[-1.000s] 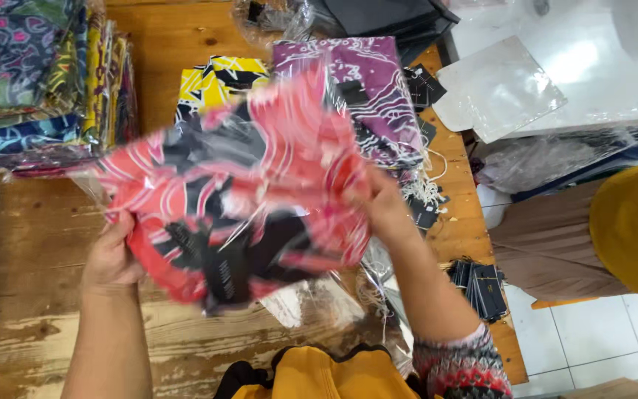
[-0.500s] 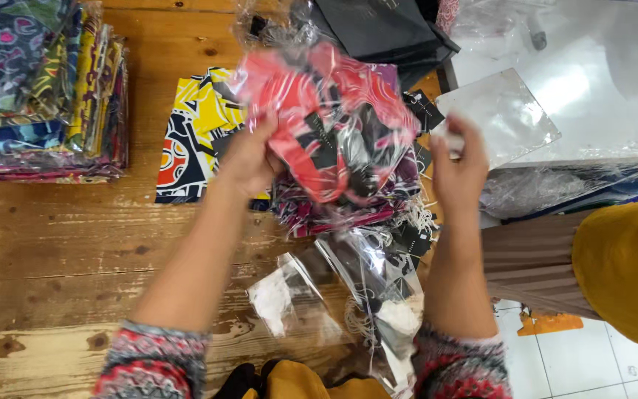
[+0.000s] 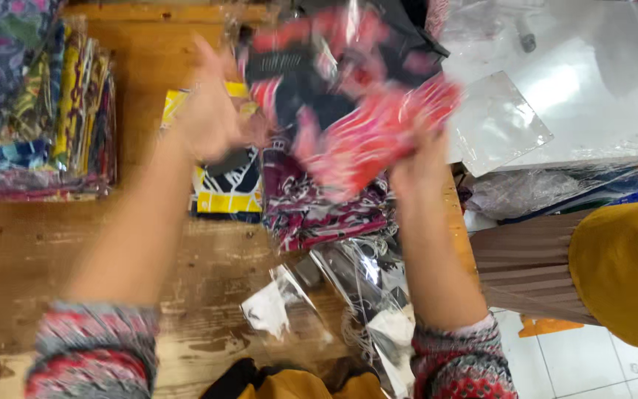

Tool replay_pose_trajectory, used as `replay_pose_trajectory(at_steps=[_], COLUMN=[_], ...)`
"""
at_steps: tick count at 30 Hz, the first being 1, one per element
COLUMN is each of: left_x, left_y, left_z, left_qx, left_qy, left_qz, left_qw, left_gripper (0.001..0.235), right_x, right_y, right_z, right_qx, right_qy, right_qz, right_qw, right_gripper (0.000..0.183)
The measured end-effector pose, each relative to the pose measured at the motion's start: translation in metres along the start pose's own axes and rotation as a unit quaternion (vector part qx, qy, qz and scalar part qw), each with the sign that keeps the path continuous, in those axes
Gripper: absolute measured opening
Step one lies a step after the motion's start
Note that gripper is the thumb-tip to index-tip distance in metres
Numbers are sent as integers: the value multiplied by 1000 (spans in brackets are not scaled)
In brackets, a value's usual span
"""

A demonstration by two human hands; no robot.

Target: The person folds patterned shirts and places them into clear plastic bags on a wooden table. They handle multiple shirts one at a time, seal the bags, and stack the packaged items. A second person is visible across the table also handling clothes.

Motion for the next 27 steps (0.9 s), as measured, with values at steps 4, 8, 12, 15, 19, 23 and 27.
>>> replay_pose_trajectory(at_steps=[4,8,12,15,19,23,27], left_x=[-87,-119,-139,-175,-189,-190,-180], left_y=[66,116,74,61,81,129,174], left_z=[-13,-27,-16,-14,-4,21,87], left_qx=[268,216,349,319,248,202,271], left_qy=[-86,-129,-142,7,-111,-153,-199], left_qz=[-275,-456,-652,-520,-503,-497,-441], left_qw=[919,853,658,793,820,830,832], left_gripper=[99,75,78,87,77,80,54], right_x=[38,-3,-29,-7,-15,-26,-15], right_y=[9,42,30,2,0,20,27], right_z=[89,131,117,116,132,134,150], right_qx=[51,16,-64,-173,-133,-172,-140], right_qy=[-88,-190,122,208,209,202,241], right_qz=[28,204,582,776,825,821,802], right_qw=[994,960,801,570,508,505,528], right_gripper=[60,48,43,42,22,39,18])
Point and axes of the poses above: each hand's wrist, its own z-axis away from the middle knuckle, its own y-axis out of the back of the hand, x = y × z, the point moved 3 cm from there along -z, towards the middle knuckle, and after that the axes turned 11 degrees about -x, right-handed, at the moved point
